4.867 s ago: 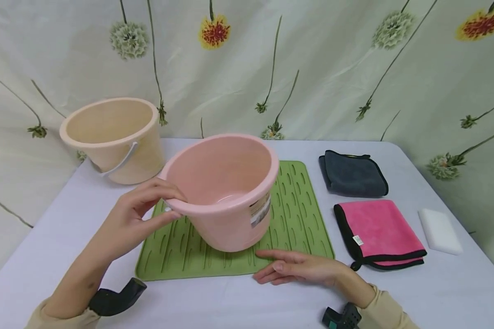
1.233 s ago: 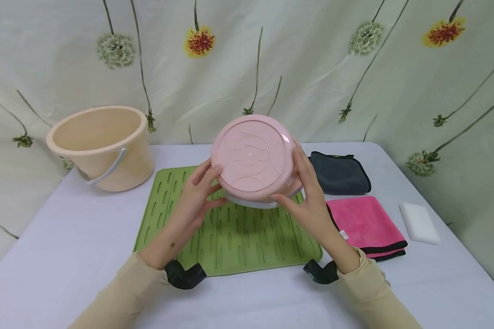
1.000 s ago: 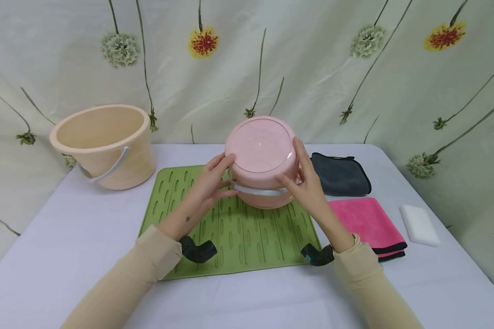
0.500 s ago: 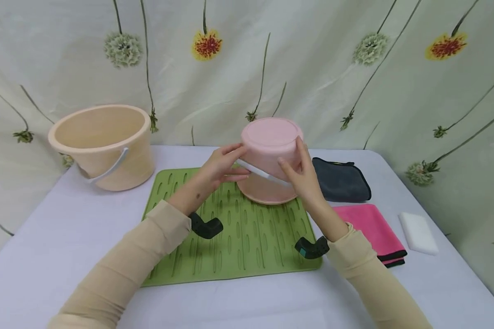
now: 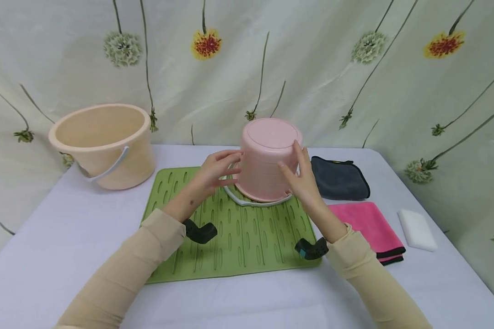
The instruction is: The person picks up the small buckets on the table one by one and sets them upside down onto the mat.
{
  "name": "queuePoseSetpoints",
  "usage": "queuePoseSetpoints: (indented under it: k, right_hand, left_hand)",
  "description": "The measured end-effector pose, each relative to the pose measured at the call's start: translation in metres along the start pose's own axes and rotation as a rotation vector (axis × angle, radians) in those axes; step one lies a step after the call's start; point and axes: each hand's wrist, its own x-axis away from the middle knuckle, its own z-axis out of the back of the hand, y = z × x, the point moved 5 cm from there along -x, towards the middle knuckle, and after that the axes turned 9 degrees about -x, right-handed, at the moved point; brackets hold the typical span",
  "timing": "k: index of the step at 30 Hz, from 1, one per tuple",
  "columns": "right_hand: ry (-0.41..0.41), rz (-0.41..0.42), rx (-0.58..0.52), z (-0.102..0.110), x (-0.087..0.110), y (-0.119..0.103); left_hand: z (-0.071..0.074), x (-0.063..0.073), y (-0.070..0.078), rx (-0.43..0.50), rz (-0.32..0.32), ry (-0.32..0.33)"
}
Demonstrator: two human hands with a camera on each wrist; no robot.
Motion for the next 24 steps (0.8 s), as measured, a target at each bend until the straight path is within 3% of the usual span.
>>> queuePoseSetpoints:
  k: [6, 9, 13, 17, 19, 21, 24]
  right_hand:
    - [0.087, 0.093, 0.023, 0.011, 0.015, 0.004]
    - [0.065, 0.145, -0.032, 0.011, 0.026, 0.012]
    - [-0.130, 0.126, 0.079, -0.002, 0.035, 0.031]
    - [-0.412, 0.102, 0.368, -0.021, 0.043, 0.050]
    - [-0.514, 0.107, 0.462, -0.029, 0.047, 0.056]
    - [-0.562, 0.103, 0.528, -0.034, 0.049, 0.058]
    - [-0.571, 0.107, 0.594, -0.038, 0.050, 0.059]
  left_hand:
    - [0.034, 0.011, -0.011, 0.029, -0.022, -0.003]
    - [0.054, 0.024, -0.011, 0.005, -0.057, -0.001]
    - [0.081, 0.044, -0.007, -0.011, -0.108, 0.013]
    - [0.105, 0.058, -0.004, 0.041, -0.163, 0.034]
    - [0.114, 0.063, -0.003, 0.087, -0.192, 0.041]
    - [0.124, 0.068, -0.004, 0.120, -0.218, 0.044]
    - [0.135, 0.074, -0.006, 0.181, -0.242, 0.032]
